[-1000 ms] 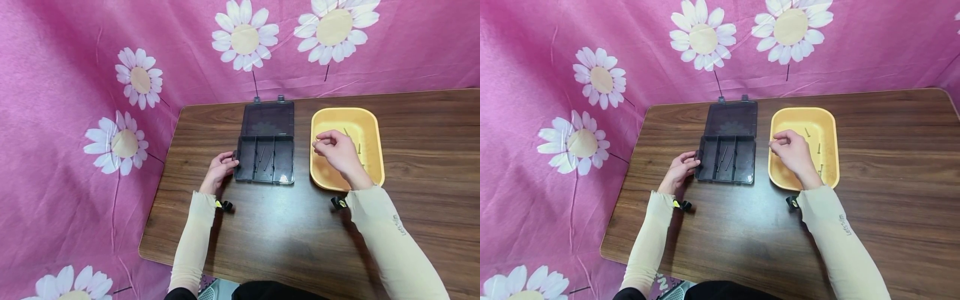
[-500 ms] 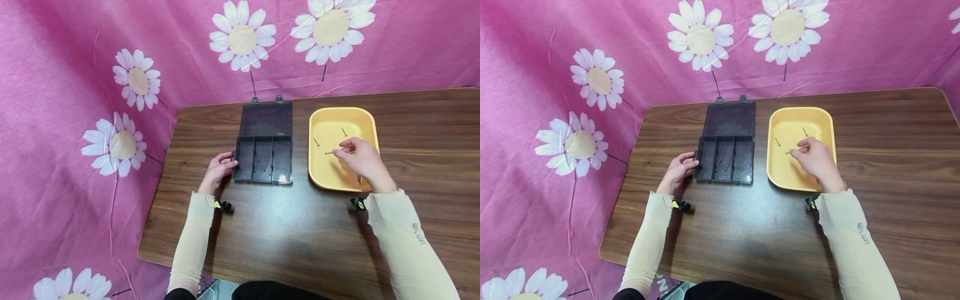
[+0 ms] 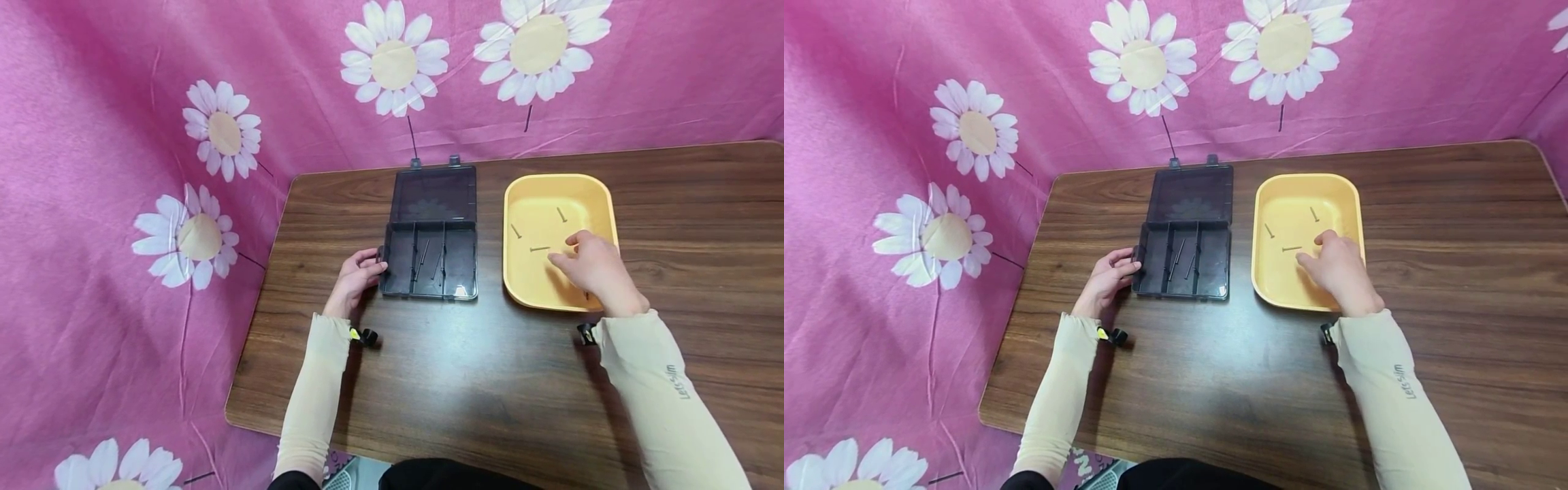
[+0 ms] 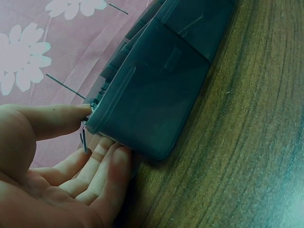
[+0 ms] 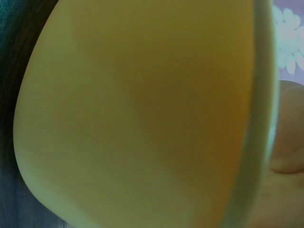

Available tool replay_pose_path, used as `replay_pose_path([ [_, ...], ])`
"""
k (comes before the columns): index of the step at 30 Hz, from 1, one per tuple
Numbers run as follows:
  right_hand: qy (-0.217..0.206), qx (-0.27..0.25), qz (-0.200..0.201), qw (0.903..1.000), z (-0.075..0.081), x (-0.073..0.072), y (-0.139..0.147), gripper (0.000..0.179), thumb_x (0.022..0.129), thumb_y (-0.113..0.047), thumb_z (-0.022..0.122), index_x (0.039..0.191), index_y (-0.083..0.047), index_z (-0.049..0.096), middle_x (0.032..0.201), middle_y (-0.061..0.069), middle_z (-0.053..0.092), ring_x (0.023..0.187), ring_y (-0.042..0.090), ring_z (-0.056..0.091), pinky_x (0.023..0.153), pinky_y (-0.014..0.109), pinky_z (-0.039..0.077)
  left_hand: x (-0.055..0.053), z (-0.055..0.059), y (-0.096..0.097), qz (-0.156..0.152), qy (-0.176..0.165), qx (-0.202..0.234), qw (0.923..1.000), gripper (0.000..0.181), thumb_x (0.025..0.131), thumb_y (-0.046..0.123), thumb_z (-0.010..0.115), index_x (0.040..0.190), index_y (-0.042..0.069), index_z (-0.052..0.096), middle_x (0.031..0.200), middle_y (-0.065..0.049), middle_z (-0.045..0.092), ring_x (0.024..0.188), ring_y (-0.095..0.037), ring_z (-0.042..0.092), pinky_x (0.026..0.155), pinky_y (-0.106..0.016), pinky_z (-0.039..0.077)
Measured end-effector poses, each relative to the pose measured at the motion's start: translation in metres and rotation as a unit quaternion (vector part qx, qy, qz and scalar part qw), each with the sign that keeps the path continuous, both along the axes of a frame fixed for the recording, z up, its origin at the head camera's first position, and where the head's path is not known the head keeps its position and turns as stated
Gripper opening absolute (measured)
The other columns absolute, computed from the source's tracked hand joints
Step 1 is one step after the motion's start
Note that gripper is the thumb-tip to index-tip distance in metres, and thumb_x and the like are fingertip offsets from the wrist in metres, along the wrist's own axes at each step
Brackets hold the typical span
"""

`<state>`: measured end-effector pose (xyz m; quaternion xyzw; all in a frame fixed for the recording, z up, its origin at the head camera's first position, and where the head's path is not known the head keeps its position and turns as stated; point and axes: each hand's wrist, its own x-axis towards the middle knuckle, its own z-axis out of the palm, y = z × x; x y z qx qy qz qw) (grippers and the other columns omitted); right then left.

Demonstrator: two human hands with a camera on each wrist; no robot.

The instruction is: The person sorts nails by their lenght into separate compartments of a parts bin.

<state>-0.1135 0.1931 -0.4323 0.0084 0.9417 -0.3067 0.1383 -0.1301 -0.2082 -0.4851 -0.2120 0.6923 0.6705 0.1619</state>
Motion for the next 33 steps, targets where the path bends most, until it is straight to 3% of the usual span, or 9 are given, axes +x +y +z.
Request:
replay_pose_path([
  [6,-0.021,0.006,0.007,0.9997,-0.001,0.002,-0.004,0.057,0.087,-0.033,0.048,0.118,0.013,0.037,0.106,0.037,0.041,0.100,0.044,0.034,0.081,0.051,0.035,0.000,0.001,0.000,0.002,0.003,0.002,1.0000,0.045,0.079,0.003,0.065,0.120,0.008,0.049,0.097,-0.004,0.061,0.073,-0.010,0.060,0.063,-0.023,0.048],
  [14,-0.026,-0.012,-0.010,0.9995,-0.005,0.003,-0.007,0.061,0.086,-0.032,0.048,0.124,0.012,0.032,0.111,0.036,0.033,0.103,0.043,0.029,0.079,0.049,0.037,-0.001,0.001,0.000,0.003,0.001,-0.001,1.0000,0.044,0.078,0.003,0.065,0.120,0.009,0.050,0.103,-0.008,0.062,0.076,-0.010,0.061,0.064,-0.024,0.048],
  [18,-0.011,-0.025,-0.017,0.9995,-0.006,0.004,-0.006,0.057,0.086,-0.030,0.050,0.123,0.010,0.035,0.109,0.033,0.035,0.103,0.041,0.028,0.079,0.047,0.036,-0.001,0.001,0.001,0.003,-0.002,-0.002,1.0000,0.045,0.078,0.003,0.065,0.120,0.009,0.050,0.102,-0.007,0.062,0.075,-0.009,0.061,0.064,-0.024,0.048],
  [25,-0.021,-0.016,-0.012,0.9996,-0.008,0.004,-0.002,0.051,0.081,-0.021,0.052,0.118,0.011,0.039,0.100,0.030,0.041,0.092,0.040,0.035,0.054,0.031,0.041,-0.001,-0.001,0.000,0.004,-0.001,0.002,1.0000,0.046,0.078,0.002,0.065,0.121,0.008,0.049,0.099,-0.006,0.062,0.073,-0.008,0.060,0.062,-0.022,0.048],
  [30,-0.016,0.002,-0.002,0.9999,-0.012,0.003,0.000,0.046,0.074,-0.013,0.052,0.112,0.011,0.044,0.100,0.029,0.046,0.094,0.041,0.035,0.062,0.035,0.038,0.000,-0.001,0.000,-0.003,0.006,0.007,1.0000,0.046,0.079,0.002,0.064,0.122,0.007,0.048,0.114,-0.016,0.058,0.074,-0.008,0.060,0.064,-0.023,0.048],
  [33,-0.008,0.017,0.010,0.9998,-0.015,0.004,0.001,0.039,0.071,-0.008,0.051,0.106,0.010,0.046,0.094,0.027,0.049,0.089,0.039,0.039,0.067,0.040,0.038,0.000,-0.001,0.000,-0.003,0.005,0.008,0.9999,0.047,0.079,0.002,0.064,0.122,0.007,0.047,0.113,-0.015,0.058,0.074,-0.008,0.060,0.064,-0.023,0.048],
])
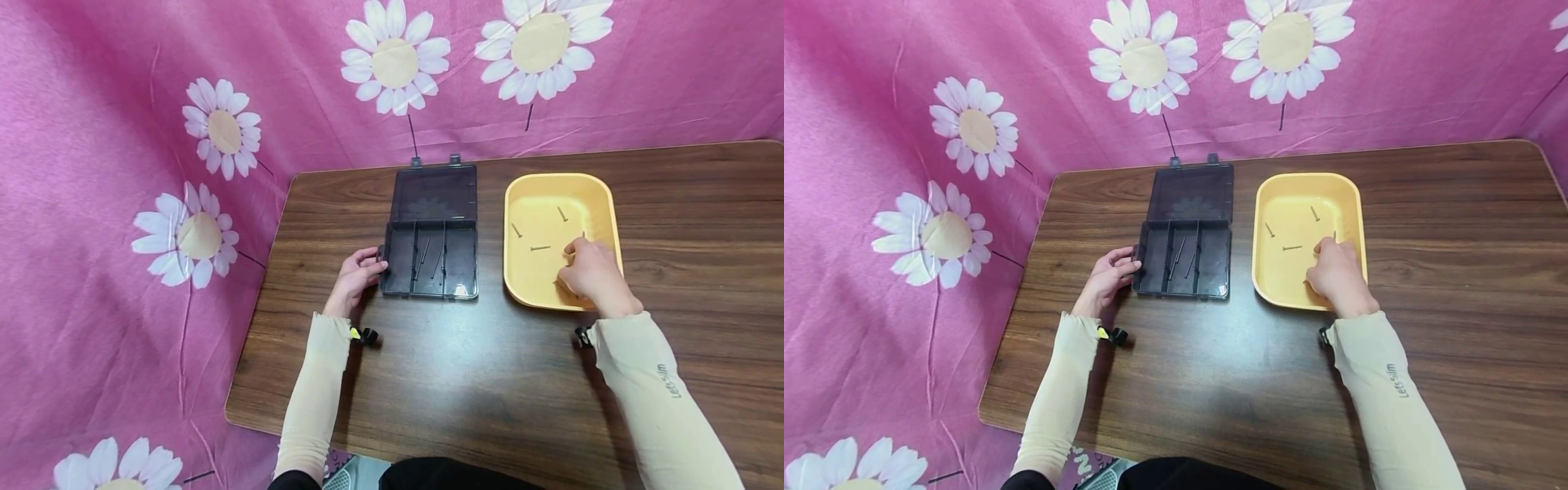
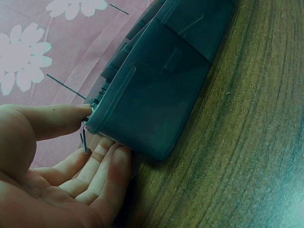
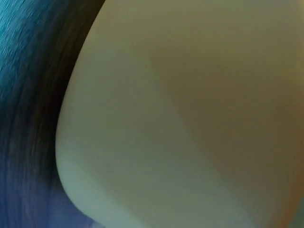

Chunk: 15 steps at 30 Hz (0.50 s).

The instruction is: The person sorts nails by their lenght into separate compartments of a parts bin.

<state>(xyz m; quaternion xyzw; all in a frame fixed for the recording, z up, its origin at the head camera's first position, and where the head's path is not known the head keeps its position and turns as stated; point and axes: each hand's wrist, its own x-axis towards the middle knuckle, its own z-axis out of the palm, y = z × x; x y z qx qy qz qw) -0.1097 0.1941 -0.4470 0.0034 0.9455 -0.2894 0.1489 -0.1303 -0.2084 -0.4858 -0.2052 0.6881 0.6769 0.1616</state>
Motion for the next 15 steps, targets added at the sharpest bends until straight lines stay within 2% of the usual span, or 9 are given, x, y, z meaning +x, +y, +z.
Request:
replay_pose_path([
  [4,0.015,0.022,0.026,0.9993,-0.0024,-0.0001,0.0019,0.032,0.067,-0.003,0.049,0.096,0.009,0.050,0.085,0.024,0.055,0.080,0.037,0.046,0.067,0.041,0.039,0.0001,-0.0001,0.0000,0.005,0.001,0.005,1.0000,0.046,0.079,0.001,0.064,0.121,0.006,0.048,0.107,-0.011,0.060,0.074,-0.009,0.061,0.064,-0.023,0.049],
  [8,-0.005,0.033,0.044,0.9985,-0.0017,0.0003,0.0025,0.030,0.064,-0.003,0.051,0.092,0.007,0.051,0.082,0.022,0.056,0.077,0.036,0.048,0.062,0.035,0.038,-0.0002,0.0003,0.0005,0.008,-0.002,0.002,1.0000,0.045,0.078,0.001,0.065,0.120,0.007,0.049,0.102,-0.008,0.062,0.073,-0.009,0.061,0.062,-0.023,0.049],
  [15,-0.047,0.032,0.055,0.9969,-0.0012,0.0007,0.0009,0.027,0.069,-0.004,0.052,0.094,0.003,0.050,0.084,0.019,0.053,0.077,0.035,0.047,0.060,0.032,0.036,-0.0006,0.0013,0.0004,0.008,-0.007,-0.009,0.9999,0.044,0.078,0.003,0.066,0.118,0.009,0.051,0.099,-0.005,0.063,0.071,-0.006,0.060,0.061,-0.022,0.047],
])
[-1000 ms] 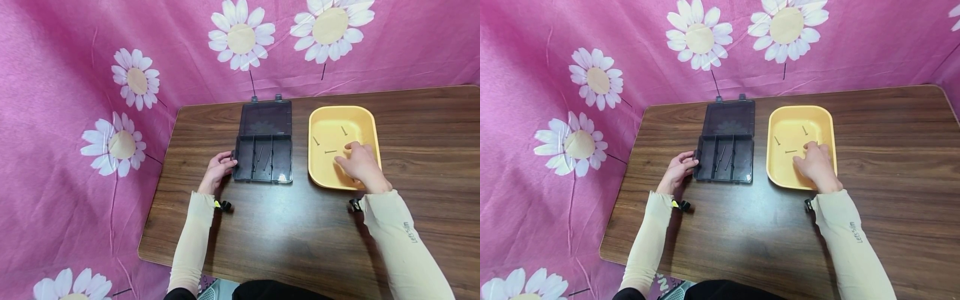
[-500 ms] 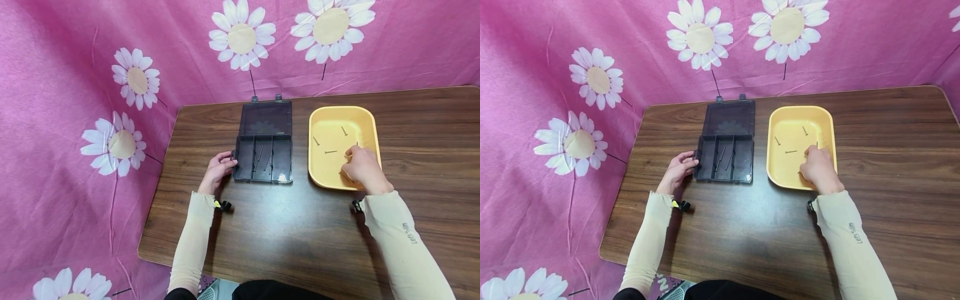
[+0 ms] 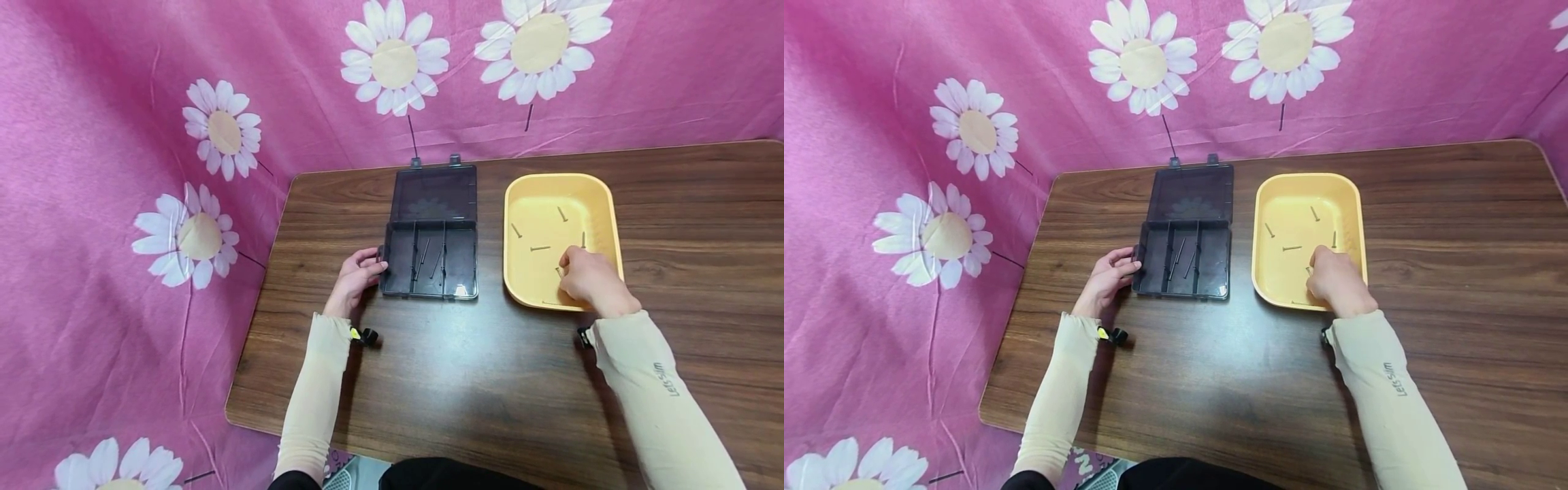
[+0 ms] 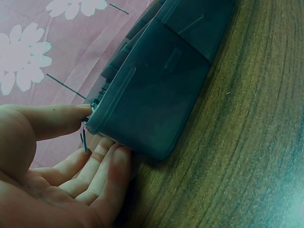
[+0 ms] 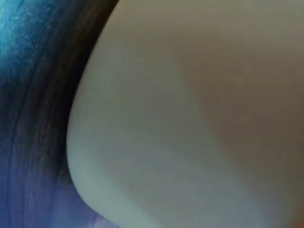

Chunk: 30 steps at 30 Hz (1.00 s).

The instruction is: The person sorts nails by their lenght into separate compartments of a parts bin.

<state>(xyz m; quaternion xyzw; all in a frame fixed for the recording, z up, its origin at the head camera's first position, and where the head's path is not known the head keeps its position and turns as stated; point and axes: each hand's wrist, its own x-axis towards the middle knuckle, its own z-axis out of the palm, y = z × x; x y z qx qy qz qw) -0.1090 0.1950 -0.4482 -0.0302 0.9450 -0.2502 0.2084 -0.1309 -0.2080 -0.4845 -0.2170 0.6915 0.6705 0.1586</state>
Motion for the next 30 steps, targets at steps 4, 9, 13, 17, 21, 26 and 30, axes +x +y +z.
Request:
replay_pose_path([
  [4,-0.004,-0.004,0.002,1.0000,-0.0012,-0.0017,-0.0003,0.029,0.065,-0.005,0.055,0.093,0.001,0.050,0.082,0.018,0.053,0.076,0.033,0.047,0.057,0.029,0.036,0.0005,0.0001,-0.0001,0.000,0.004,0.006,1.0000,0.044,0.078,0.002,0.065,0.119,0.008,0.050,0.104,-0.009,0.062,0.072,-0.007,0.060,0.062,-0.022,0.048],
  [9,0.011,-0.002,0.014,0.9998,-0.0035,-0.0032,-0.0012,0.026,0.061,-0.009,0.059,0.085,-0.002,0.053,0.080,0.015,0.055,0.073,0.030,0.049,0.056,0.028,0.036,0.0009,-0.0010,-0.0005,-0.001,0.009,0.009,0.9999,0.045,0.078,0.002,0.065,0.120,0.007,0.049,0.107,-0.010,0.062,0.072,-0.007,0.061,0.062,-0.022,0.048],
  [13,0.009,0.001,0.013,0.9999,-0.0042,-0.0024,-0.0027,0.019,0.061,-0.010,0.059,0.079,-0.005,0.053,0.077,0.013,0.054,0.070,0.028,0.049,0.053,0.027,0.035,0.0003,-0.0018,-0.0003,0.000,0.007,0.003,1.0000,0.045,0.077,0.003,0.066,0.119,0.009,0.050,0.101,-0.007,0.063,0.071,-0.007,0.060,0.061,-0.022,0.048],
  [17,0.001,0.003,0.006,1.0000,-0.0041,-0.0012,-0.0035,0.015,0.063,-0.011,0.058,0.077,-0.007,0.052,0.074,0.011,0.052,0.069,0.027,0.048,0.051,0.026,0.033,0.0002,-0.0015,0.0002,0.001,0.005,0.003,1.0000,0.044,0.077,0.003,0.066,0.119,0.009,0.051,0.099,-0.006,0.063,0.071,-0.006,0.060,0.061,-0.022,0.048],
  [21,0.002,0.003,0.005,1.0000,-0.0044,0.0000,-0.0037,0.013,0.065,-0.013,0.060,0.074,-0.007,0.053,0.072,0.010,0.051,0.067,0.026,0.047,0.051,0.026,0.033,0.0004,-0.0008,0.0005,0.002,0.002,0.004,1.0000,0.045,0.077,0.003,0.066,0.119,0.009,0.050,0.101,-0.006,0.063,0.072,-0.006,0.060,0.061,-0.022,0.047],
  [26,0.011,0.011,0.001,0.9999,-0.0056,0.0013,-0.0038,0.013,0.066,-0.015,0.060,0.074,-0.008,0.052,0.072,0.010,0.052,0.067,0.027,0.048,0.050,0.027,0.033,0.0000,-0.0004,0.0003,0.002,-0.002,0.002,1.0000,0.045,0.078,0.003,0.066,0.119,0.009,0.050,0.094,-0.002,0.063,0.071,-0.006,0.060,0.061,-0.022,0.047],
  [30,0.023,0.016,-0.003,0.9996,-0.0062,0.0018,-0.0043,0.012,0.066,-0.016,0.058,0.074,-0.009,0.053,0.073,0.011,0.053,0.068,0.027,0.049,0.049,0.028,0.033,-0.0003,-0.0001,0.0004,0.002,-0.001,0.001,1.0000,0.045,0.078,0.003,0.066,0.120,0.009,0.050,0.089,0.001,0.062,0.070,-0.007,0.059,0.061,-0.023,0.047],
])
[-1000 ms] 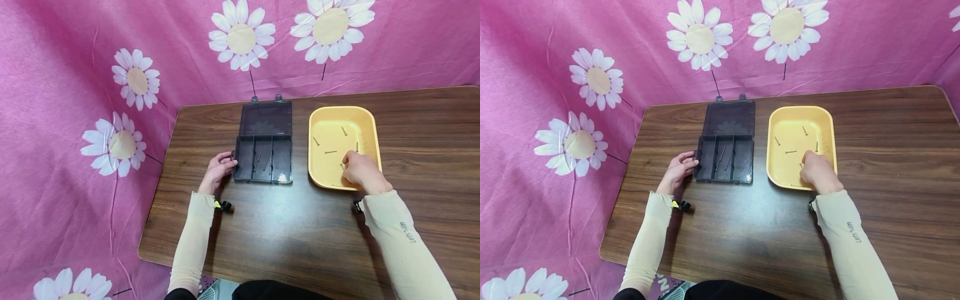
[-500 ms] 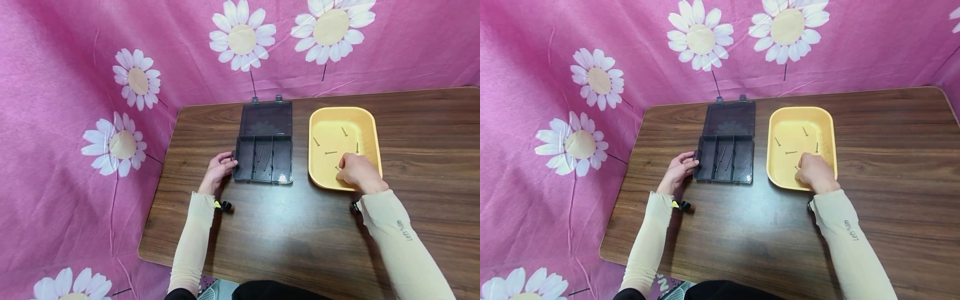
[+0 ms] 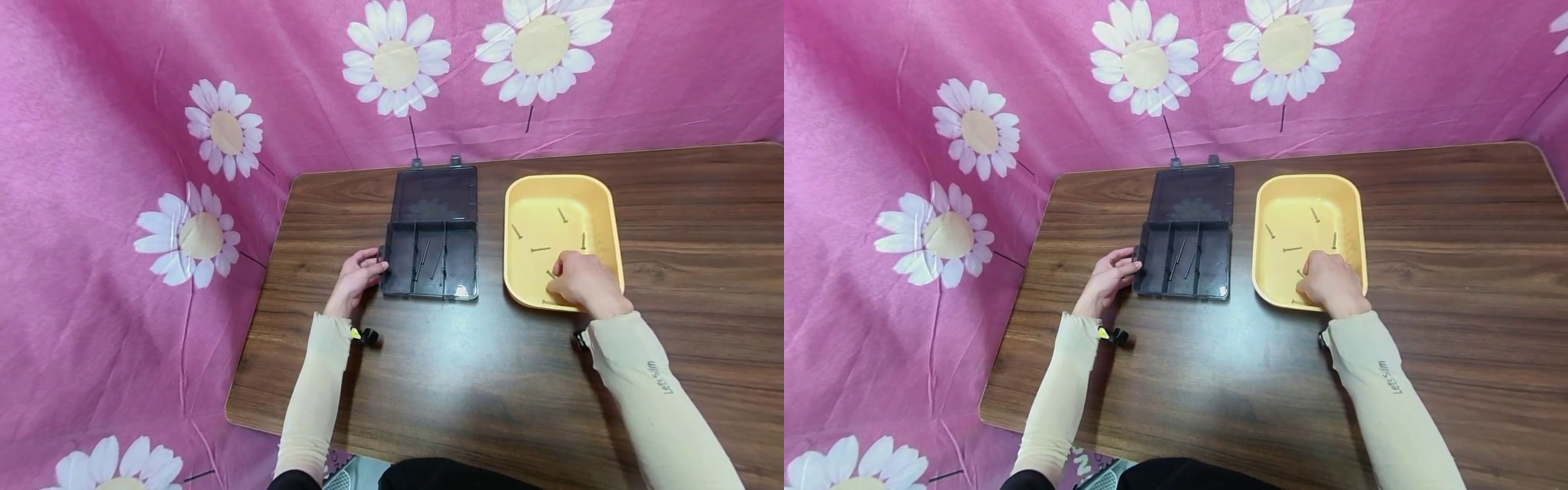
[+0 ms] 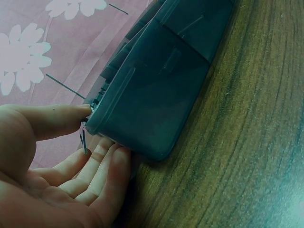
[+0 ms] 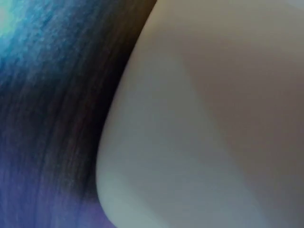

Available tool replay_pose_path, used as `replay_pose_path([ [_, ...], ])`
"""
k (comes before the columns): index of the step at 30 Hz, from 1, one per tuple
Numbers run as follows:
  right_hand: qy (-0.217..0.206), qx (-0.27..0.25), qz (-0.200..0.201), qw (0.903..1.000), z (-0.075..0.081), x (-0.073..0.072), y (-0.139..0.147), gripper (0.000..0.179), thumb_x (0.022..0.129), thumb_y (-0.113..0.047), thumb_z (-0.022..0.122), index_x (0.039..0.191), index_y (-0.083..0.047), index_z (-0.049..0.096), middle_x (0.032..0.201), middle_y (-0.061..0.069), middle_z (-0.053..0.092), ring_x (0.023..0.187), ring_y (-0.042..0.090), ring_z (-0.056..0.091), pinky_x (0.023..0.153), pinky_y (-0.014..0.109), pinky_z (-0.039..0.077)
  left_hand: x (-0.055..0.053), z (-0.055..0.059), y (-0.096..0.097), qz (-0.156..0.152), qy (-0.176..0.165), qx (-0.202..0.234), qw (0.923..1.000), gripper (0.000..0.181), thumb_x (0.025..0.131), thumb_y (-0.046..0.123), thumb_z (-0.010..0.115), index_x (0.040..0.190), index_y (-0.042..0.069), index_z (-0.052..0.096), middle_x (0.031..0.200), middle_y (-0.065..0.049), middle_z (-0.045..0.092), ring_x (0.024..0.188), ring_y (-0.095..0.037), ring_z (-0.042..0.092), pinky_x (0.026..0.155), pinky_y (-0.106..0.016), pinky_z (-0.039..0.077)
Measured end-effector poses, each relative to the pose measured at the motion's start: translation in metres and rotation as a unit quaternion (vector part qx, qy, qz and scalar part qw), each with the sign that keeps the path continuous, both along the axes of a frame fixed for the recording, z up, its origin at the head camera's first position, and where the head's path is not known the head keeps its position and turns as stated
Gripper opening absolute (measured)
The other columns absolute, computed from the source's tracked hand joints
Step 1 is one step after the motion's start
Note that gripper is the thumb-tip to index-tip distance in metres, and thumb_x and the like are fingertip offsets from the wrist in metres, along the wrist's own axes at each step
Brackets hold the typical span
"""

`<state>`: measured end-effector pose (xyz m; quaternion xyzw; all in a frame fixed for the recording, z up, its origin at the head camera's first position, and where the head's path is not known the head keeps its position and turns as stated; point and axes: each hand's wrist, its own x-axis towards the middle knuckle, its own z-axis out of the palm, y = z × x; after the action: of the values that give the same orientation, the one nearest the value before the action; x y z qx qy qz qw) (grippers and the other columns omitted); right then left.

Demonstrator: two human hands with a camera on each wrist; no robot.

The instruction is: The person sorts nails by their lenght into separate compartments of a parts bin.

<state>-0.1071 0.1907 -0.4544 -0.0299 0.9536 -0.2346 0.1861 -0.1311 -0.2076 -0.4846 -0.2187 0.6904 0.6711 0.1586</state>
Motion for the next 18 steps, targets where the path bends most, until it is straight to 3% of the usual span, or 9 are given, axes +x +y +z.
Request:
replay_pose_path([
  [9,0.014,-0.002,-0.008,0.9999,-0.0013,-0.0011,0.0002,0.010,0.067,-0.017,0.057,0.074,-0.010,0.053,0.071,0.009,0.053,0.067,0.026,0.049,0.048,0.027,0.033,-0.0018,-0.0012,-0.0015,-0.005,-0.001,0.003,1.0000,0.046,0.078,0.004,0.066,0.120,0.009,0.050,0.099,-0.005,0.063,0.074,-0.008,0.060,0.063,-0.023,0.048],
  [18,0.039,-0.034,-0.017,0.9985,-0.0022,-0.0047,0.0023,0.014,0.069,-0.016,0.057,0.076,-0.007,0.050,0.072,0.009,0.050,0.068,0.027,0.047,0.054,0.027,0.032,-0.0017,-0.0027,-0.0017,-0.005,0.006,0.010,0.9999,0.047,0.078,0.001,0.065,0.122,0.007,0.048,0.090,-0.001,0.062,0.071,-0.009,0.059,0.062,-0.024,0.048],
])
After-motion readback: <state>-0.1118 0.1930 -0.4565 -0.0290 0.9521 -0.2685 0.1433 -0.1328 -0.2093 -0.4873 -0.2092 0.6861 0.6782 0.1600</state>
